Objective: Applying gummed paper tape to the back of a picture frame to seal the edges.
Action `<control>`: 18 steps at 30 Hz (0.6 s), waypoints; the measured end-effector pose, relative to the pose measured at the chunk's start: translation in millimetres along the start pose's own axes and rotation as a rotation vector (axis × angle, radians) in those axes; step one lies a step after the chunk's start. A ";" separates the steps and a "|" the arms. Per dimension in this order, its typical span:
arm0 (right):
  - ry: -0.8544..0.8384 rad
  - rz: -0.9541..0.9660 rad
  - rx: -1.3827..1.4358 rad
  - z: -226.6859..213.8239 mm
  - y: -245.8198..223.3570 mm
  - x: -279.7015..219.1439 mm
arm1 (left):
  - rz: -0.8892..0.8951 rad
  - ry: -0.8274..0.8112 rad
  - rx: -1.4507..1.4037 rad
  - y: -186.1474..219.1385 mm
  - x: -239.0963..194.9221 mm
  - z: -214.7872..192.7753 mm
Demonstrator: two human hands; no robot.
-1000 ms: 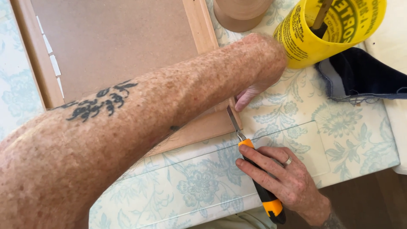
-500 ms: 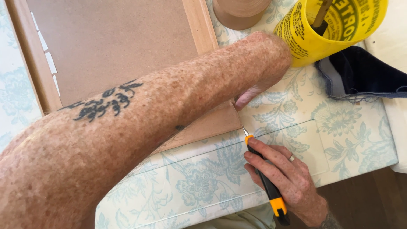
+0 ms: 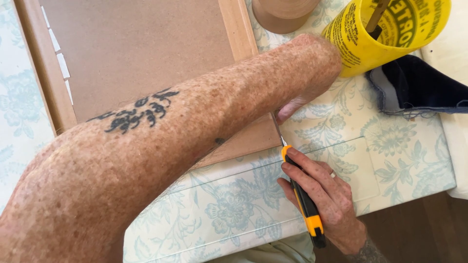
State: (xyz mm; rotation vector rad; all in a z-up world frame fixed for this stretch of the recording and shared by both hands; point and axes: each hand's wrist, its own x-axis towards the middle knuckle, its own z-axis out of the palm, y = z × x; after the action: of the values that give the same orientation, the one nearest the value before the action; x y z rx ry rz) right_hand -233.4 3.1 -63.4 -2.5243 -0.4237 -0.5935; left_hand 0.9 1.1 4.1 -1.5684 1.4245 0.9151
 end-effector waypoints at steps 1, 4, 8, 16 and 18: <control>-0.004 -0.001 -0.024 0.2 -0.5 1.2 | 0.001 0.004 0.012 0.0 0.7 0.0; -0.012 0.007 -0.045 0.5 -1.9 0.8 | -0.006 0.011 0.022 0.7 4.9 0.5; -0.020 0.025 -0.047 1.9 -3.0 -4.0 | 0.006 -0.010 0.033 0.5 -1.4 0.0; -0.039 0.036 -0.029 1.4 -7.8 -10.6 | 0.009 -0.040 0.041 0.9 -3.1 -0.9; -0.041 0.041 -0.028 1.3 -8.7 -13.4 | -0.004 -0.020 0.032 0.4 -4.4 -0.1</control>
State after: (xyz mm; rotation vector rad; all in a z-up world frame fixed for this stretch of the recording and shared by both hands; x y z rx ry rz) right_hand -247.9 8.6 -67.4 -2.5696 -0.3799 -0.5369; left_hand 0.0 2.8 8.2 -1.5335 1.4148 0.8987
